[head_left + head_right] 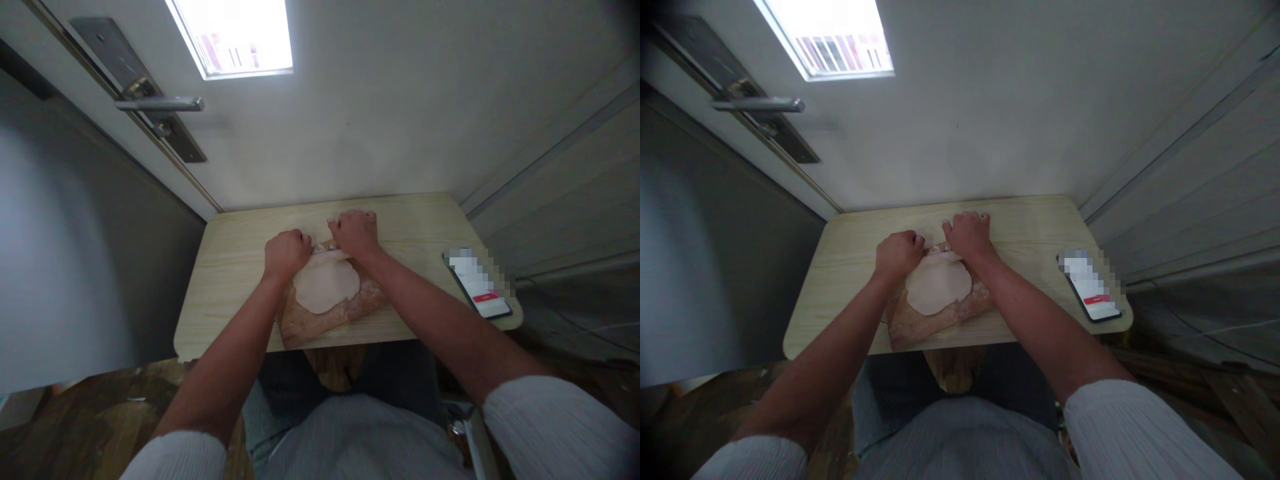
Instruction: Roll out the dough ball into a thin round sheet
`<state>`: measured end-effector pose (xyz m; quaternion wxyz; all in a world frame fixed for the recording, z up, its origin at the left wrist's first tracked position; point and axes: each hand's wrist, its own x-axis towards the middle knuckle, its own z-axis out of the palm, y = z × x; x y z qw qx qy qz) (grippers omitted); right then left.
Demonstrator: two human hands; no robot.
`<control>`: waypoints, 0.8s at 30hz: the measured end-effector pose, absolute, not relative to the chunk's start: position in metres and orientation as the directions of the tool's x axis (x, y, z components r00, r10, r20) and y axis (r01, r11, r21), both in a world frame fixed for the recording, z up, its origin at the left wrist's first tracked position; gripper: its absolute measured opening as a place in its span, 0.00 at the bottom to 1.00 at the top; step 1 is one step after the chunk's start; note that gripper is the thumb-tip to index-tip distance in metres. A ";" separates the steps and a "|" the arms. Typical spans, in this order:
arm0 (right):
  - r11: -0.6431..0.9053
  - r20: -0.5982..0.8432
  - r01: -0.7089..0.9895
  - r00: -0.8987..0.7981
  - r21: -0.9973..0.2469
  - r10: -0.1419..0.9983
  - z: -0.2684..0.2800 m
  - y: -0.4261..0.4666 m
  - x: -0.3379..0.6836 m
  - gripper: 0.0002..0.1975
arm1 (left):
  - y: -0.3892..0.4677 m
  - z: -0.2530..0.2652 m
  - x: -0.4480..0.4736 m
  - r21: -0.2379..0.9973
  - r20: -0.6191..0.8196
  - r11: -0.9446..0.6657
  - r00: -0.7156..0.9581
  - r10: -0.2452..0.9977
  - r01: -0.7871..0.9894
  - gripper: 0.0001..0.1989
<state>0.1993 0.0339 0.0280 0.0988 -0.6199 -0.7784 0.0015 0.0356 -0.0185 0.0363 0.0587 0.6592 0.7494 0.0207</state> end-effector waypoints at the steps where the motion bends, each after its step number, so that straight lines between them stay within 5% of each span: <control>1: 0.232 0.153 0.964 -0.211 -0.128 0.965 0.028 0.032 0.200 0.27 | -0.020 0.036 0.036 0.111 -0.066 0.130 -0.124 0.990 0.985 0.25; 12: 0.242 0.198 0.954 -0.206 -0.179 0.958 0.025 -0.010 0.216 0.21 | -0.067 0.035 0.051 0.100 0.048 0.067 -0.072 0.996 0.993 0.23; 24: 0.362 0.128 0.927 -0.350 -0.096 0.928 0.020 -0.036 0.231 0.22 | -0.105 0.023 0.063 0.105 0.128 0.076 -0.089 0.988 0.992 0.29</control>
